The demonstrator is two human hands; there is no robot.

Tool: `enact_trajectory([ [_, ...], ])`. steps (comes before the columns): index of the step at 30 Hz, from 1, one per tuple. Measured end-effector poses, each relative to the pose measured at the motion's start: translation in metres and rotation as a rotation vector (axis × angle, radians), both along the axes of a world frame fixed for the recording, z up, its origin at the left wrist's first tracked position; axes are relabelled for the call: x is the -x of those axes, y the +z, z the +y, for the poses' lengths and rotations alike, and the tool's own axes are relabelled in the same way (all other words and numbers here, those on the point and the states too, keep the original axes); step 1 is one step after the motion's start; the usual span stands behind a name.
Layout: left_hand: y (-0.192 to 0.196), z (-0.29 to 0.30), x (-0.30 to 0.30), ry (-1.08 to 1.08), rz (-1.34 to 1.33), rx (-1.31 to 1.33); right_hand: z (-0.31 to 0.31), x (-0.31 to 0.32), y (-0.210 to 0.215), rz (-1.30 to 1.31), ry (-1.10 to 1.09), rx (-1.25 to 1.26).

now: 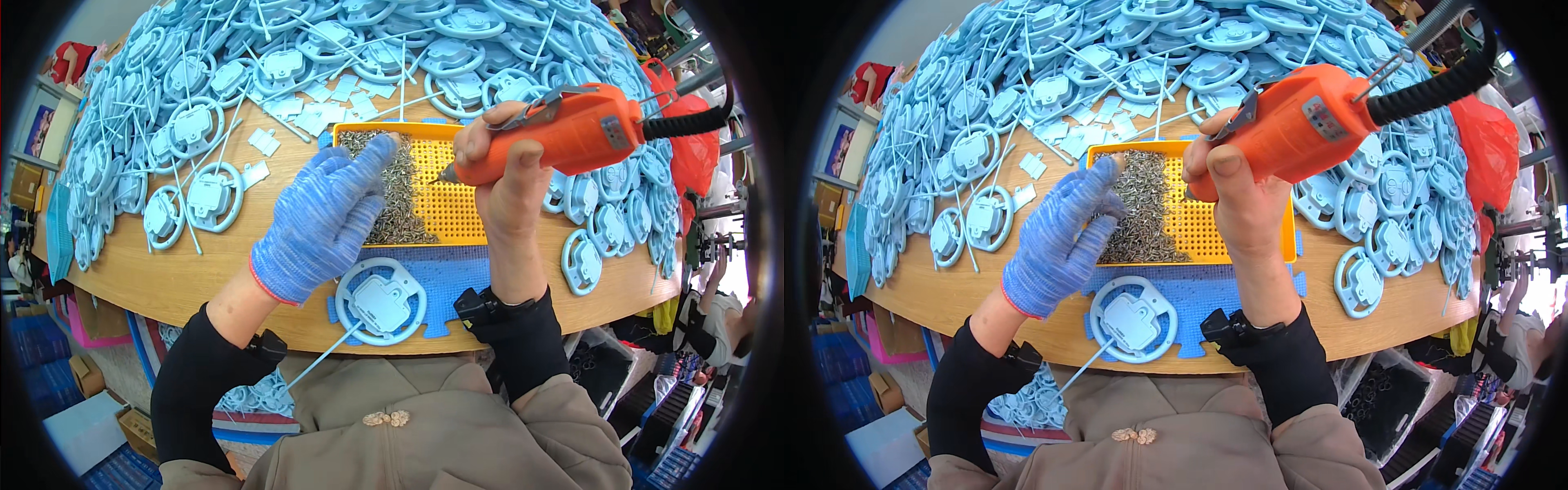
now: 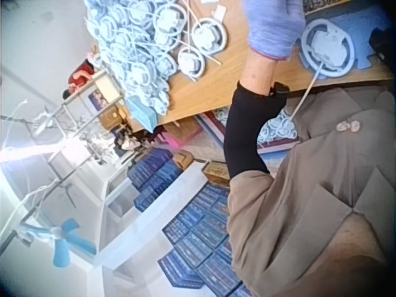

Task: Assembling blue plastic circular components using an electric screwdriver and small screws at a factory workbench.

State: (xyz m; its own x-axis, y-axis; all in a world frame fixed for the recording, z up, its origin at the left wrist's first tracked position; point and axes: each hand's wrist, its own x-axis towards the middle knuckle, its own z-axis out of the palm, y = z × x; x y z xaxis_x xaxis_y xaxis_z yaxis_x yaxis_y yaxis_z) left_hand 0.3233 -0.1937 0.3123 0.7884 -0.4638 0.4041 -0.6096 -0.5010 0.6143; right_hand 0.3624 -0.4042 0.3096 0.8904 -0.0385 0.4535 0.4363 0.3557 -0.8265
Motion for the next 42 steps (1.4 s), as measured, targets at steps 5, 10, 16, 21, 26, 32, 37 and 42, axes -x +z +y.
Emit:
enact_trajectory([
  [5,-0.011,-0.004,0.006,0.010,0.359,0.332,0.004,0.000,0.000,-0.005,0.013,0.022],
  [10,-0.002,-0.022,-0.001,0.021,0.643,0.781,0.006,0.003,0.002,-0.007,0.055,0.027],
  [16,0.009,-0.019,0.014,0.034,-0.158,0.018,0.007,0.005,0.004,-0.034,-0.017,0.058],
  [21,-0.001,0.002,0.070,0.069,0.233,0.374,0.008,0.031,0.048,-0.033,0.033,-0.018],
  [26,-0.008,-0.008,0.067,0.125,0.580,1.049,0.011,0.055,0.053,-0.089,0.103,-0.016],
  [32,0.006,-0.001,0.015,-0.033,0.358,0.803,-0.001,0.069,0.051,-0.045,-0.047,0.018],
  [37,-0.020,0.004,0.003,0.085,0.118,0.624,-0.010,0.074,0.049,-0.037,-0.009,0.011],
  [42,-0.002,0.018,0.021,-0.007,0.542,0.908,-0.005,0.073,0.048,-0.014,0.032,-0.007],
])
